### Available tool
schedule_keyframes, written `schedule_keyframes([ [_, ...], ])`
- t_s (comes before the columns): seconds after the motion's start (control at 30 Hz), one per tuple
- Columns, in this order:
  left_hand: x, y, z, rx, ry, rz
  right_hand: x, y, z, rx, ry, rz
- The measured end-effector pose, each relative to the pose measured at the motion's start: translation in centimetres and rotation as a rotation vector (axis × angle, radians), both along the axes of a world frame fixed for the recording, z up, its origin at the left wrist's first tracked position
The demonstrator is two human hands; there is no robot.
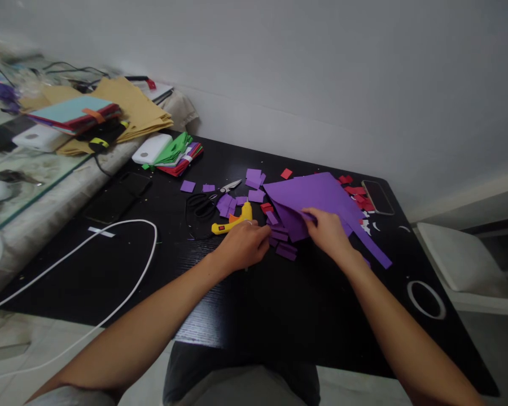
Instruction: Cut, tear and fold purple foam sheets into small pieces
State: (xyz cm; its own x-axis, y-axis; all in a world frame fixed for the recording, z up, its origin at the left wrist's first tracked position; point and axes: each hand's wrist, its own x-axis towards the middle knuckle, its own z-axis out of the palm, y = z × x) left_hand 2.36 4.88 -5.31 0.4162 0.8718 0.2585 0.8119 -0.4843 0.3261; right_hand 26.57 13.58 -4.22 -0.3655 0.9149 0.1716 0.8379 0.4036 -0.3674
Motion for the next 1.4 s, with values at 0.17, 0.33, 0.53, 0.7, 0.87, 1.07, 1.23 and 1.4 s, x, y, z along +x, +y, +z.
schedule_keyframes([
  [0.17, -0.1, 0.0, -0.1, -0.007, 0.000, 0.025, -0.1, -0.6, 2.8, 0.236, 0.155, -0.157],
  [0.33, -0.4, 0.1, 0.0, 0.002, -0.157, 0.059, -0.1, -2.5, 6.7, 0.447, 0.369, -0.259],
  [0.53, -1.1, 0.7, 0.5, 0.129, -0.526, 0.204, 0.5, -4.3, 10.8, 0.616, 0.669, -0.346],
  [0.7, -1.7, 1.0, 0.8, 0.132, -0.784, 0.256, 1.2, -3.7, 12.1, 0.491, 1.054, -0.202],
  [0.87, -1.7, 0.6, 1.6, -0.211, -1.104, 0.059, 1.5, -3.3, 10.7, -0.043, 1.157, -0.213],
  [1.07, -0.7, 0.3, 2.0, -0.547, -1.220, -0.016, 1.9, -3.1, 6.1, -0.371, 1.140, -0.248],
  [1.23, -0.4, 0.4, 1.2, -0.577, -1.192, 0.021, 1.9, -3.4, 3.7, -0.354, 1.144, -0.253],
  [1.4, -0.7, 0.7, 0.7, -0.463, -1.125, 0.066, 2.6, -3.1, 2.4, -0.326, 1.233, -0.246],
])
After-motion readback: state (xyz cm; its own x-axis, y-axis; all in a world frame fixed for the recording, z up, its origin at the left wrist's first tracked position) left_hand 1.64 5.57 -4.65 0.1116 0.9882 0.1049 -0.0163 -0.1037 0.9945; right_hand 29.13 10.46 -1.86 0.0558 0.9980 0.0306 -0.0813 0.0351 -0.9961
